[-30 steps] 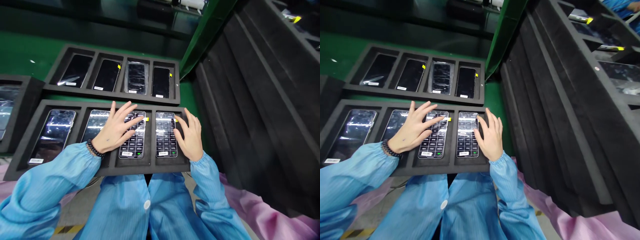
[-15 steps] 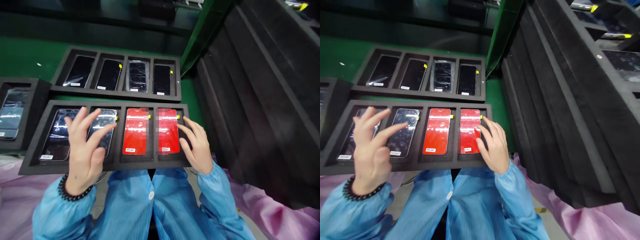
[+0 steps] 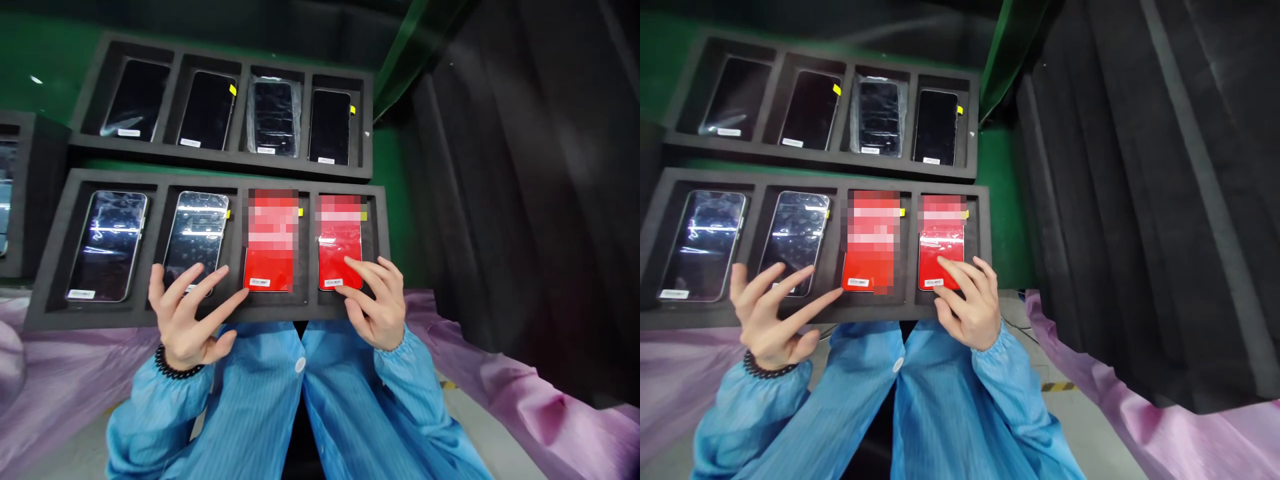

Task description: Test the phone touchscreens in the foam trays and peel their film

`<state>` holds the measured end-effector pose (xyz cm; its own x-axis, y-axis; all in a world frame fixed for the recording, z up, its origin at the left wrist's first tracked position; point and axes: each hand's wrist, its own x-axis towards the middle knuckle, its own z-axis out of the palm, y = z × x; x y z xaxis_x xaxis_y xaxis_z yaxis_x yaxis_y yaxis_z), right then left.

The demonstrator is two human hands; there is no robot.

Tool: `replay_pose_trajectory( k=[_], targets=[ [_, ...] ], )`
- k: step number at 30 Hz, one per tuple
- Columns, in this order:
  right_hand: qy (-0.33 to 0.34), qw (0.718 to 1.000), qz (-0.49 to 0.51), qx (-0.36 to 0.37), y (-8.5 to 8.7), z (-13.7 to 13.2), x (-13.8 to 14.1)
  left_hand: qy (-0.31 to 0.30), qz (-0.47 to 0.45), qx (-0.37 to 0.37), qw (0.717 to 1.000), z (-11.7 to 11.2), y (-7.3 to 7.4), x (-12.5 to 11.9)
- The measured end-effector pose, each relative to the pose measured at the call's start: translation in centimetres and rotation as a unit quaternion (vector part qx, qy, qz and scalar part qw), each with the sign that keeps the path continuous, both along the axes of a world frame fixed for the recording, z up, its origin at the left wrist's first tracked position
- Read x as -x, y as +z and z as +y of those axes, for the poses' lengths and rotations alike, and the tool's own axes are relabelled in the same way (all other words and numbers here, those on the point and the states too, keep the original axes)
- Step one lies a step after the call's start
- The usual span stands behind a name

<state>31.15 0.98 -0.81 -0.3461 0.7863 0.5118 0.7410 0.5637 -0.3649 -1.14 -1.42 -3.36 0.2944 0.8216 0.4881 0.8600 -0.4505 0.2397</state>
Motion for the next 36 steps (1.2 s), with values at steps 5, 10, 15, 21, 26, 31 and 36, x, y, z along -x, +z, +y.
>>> replay_pose_trajectory(
  k=[5, 10, 15, 21, 26, 31, 36],
  targets=[
    [0.024, 0.998, -0.049, -0.009, 0.2, 0.0, 0.2, -0.078, 0.013, -0.055, 0.995, 0.5, 0.1, 0.0],
    [0.031, 0.996, -0.088, 0.014, 0.2, 0.1, 0.4, -0.073, 0.034, -0.005, 0.997, 0.8, 0.8, -0.4],
    [0.040, 0.994, -0.100, 0.032, 0.2, 0.3, 0.3, -0.076, 0.043, 0.013, 0.996, 1.0, 1.2, -0.9],
    [0.050, 0.993, -0.099, 0.028, 0.1, 0.2, 0.2, -0.080, 0.041, 0.020, 0.996, 1.2, 1.3, -1.1],
    [0.050, 0.994, -0.099, 0.025, 0.1, 0.3, 0.2, -0.071, 0.022, 0.004, 0.997, 1.3, 1.3, -1.2],
    [0.051, 0.992, -0.109, 0.032, 0.1, 0.3, 0.2, -0.083, 0.027, -0.009, 0.996, 1.3, 1.3, -1.2],
    [0.046, 0.993, -0.103, 0.029, 0.1, 0.2, 0.2, -0.072, 0.030, -0.007, 0.997, 1.2, 1.0, -1.1]
  ],
)
